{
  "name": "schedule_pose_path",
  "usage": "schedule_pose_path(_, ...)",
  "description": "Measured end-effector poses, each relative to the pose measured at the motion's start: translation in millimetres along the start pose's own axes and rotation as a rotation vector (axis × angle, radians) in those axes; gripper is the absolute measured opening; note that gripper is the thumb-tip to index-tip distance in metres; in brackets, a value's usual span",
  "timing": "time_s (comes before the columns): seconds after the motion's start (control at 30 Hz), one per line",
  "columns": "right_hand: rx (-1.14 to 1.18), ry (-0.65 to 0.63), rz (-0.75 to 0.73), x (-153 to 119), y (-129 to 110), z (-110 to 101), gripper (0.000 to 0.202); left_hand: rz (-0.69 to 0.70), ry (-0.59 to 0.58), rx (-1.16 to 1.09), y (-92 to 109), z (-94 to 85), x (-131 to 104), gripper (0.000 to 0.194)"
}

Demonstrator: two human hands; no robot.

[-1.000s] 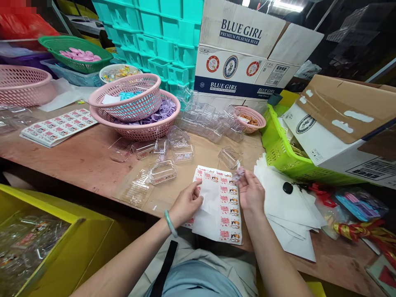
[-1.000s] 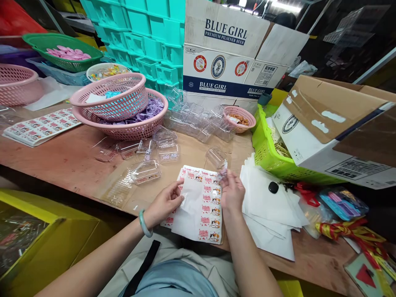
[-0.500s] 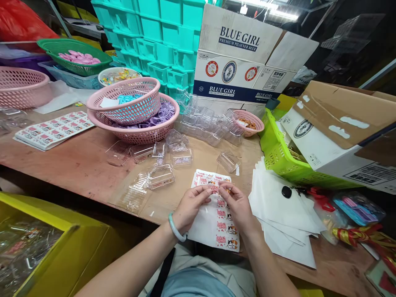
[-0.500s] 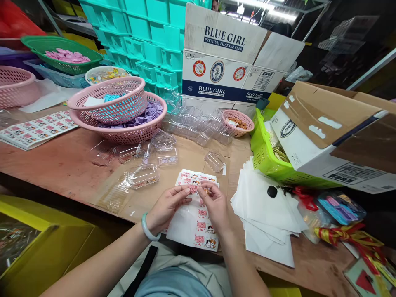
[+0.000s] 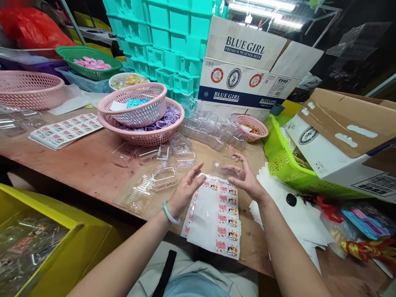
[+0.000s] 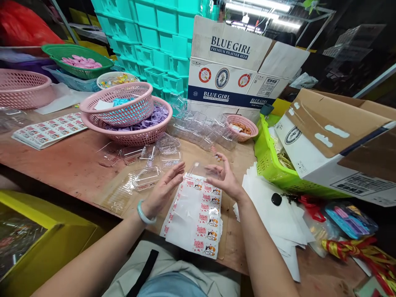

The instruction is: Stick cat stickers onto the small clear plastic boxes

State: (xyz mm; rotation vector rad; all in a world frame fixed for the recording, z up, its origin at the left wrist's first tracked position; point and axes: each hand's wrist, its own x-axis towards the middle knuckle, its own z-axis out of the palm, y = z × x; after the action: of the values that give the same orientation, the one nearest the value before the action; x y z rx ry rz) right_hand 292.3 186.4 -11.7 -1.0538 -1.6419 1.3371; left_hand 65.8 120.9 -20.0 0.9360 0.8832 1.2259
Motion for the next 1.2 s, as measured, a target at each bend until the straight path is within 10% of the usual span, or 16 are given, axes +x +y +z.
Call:
schedule_pose_path(0.1,0.179,-0.300,0.120,-21,-20,8,0.092,-0.205,-0.229,-0.142,9,-6.0,-5,0.055)
schedule_pose_path(0.2,0.221,-0.299,0.188,-31,-16,15,0.089,-0.311,-0.245,-0.157,3,-7.2,-13,0.048)
schedule_pose_path(0.43,0.085,0.523,0.007,-47,-3,50,0.029,-0.391,-0.013,-0.243,-22,-9.7,-22,0.043)
schedule_pose_path(0.6,0.190,0.318,0.155,-66,-25,72,0.022,-0.394,0.015,-0.298,-22,-9.2,-22,0.041)
schedule_pose_path(1.2,0.024,0.285,0.276,-64,-24,81,0.035,-0.371,0.022,-0.298,-30,-10.8,-21,0.040)
